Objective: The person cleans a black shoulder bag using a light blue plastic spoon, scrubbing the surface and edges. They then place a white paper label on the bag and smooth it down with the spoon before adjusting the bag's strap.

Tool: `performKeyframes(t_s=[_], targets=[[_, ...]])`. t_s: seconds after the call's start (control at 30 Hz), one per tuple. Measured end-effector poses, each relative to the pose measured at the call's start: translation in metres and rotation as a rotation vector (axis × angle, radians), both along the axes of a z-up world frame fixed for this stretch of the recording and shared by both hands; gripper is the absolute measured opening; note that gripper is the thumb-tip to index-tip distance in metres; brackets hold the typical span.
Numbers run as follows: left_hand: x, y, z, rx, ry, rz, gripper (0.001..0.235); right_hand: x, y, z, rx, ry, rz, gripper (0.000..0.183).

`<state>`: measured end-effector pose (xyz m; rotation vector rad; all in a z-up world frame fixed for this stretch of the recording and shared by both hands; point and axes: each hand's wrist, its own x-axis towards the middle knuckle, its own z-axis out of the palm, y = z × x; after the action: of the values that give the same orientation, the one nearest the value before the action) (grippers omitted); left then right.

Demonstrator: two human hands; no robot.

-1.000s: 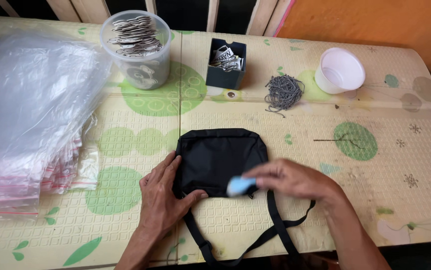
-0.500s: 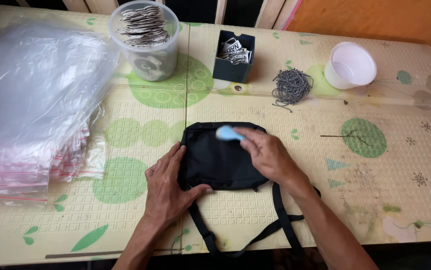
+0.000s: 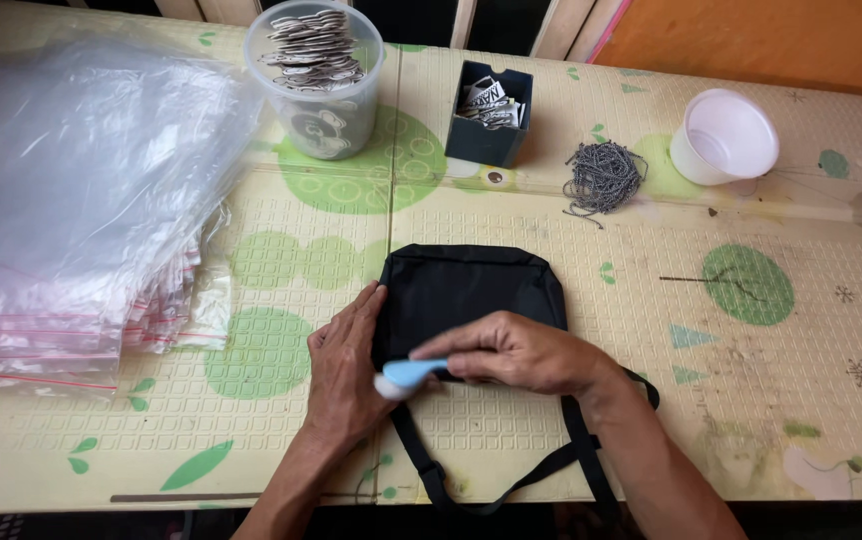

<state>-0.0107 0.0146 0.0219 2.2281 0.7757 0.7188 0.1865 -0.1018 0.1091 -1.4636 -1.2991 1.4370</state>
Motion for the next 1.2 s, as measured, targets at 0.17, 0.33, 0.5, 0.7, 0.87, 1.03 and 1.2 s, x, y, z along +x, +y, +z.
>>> performKeyframes(t_s=[0.17, 0.33, 0.5, 0.7, 0.87, 1.03, 1.2], targets=[[0.005, 0.002, -0.010, -0.015, 0.027, 0.019, 0.118, 0.002, 0.001, 0.009, 0.124, -0.468, -0.094, 0.034], [0.005, 0.000, -0.013, -0.063, 0.058, 0.049, 0.113, 0.026, -0.052, 0.062, -0.325, -0.870, -0.165, 0.032], [0.007, 0.000, -0.001, 0.086, -0.041, 0.048, 0.113, 0.039, -0.095, 0.065, -0.103, -1.234, -0.582, 0.041], [0.005, 0.003, -0.010, 0.043, 0.047, 0.035, 0.129, -0.013, -0.006, -0.007, 0.421, -0.787, -0.279, 0.044], [0.004, 0.000, -0.017, 0.276, 0.105, 0.006, 0.100, -0.008, 0.055, -0.070, 0.645, -0.959, -0.321, 0.045], [0.005, 0.001, -0.019, 0.271, 0.141, 0.035, 0.085, 0.026, 0.018, -0.028, 0.299, -1.164, -0.303, 0.039], [0.006, -0.001, -0.018, 0.296, 0.087, 0.054, 0.084, 0.080, -0.049, -0.010, 0.066, -1.213, -0.481, 0.039]])
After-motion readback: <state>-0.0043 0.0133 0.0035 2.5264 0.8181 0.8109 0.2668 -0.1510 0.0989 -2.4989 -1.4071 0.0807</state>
